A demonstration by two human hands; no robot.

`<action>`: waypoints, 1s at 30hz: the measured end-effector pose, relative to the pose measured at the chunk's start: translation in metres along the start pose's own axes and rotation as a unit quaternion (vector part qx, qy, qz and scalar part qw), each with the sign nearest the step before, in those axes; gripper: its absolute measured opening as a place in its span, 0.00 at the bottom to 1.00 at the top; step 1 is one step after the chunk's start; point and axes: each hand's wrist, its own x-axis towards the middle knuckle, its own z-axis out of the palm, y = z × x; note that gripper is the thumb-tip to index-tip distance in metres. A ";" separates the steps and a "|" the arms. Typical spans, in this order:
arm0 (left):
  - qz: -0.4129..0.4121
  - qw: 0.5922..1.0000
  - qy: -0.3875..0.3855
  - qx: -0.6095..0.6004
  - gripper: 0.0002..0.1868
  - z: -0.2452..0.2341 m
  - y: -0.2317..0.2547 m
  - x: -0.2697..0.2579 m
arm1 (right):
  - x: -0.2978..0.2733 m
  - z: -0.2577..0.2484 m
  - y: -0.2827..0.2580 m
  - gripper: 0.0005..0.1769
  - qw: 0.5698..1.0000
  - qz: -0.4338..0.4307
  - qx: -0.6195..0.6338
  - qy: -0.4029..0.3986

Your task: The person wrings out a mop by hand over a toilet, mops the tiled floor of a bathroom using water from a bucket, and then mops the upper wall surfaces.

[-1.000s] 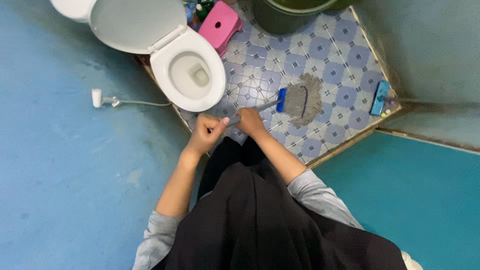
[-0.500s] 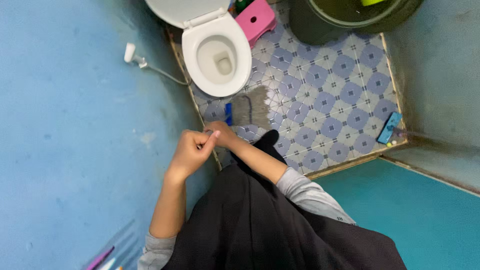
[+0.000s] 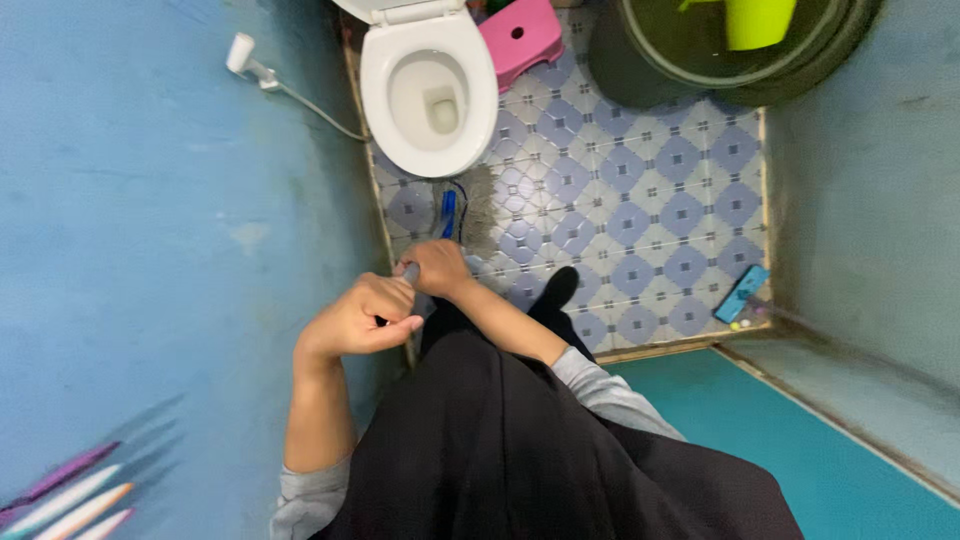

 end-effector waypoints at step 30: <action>0.043 0.967 0.251 0.016 0.24 0.155 -0.130 0.100 | -0.096 -0.096 0.217 0.14 0.960 0.169 -0.224 -0.005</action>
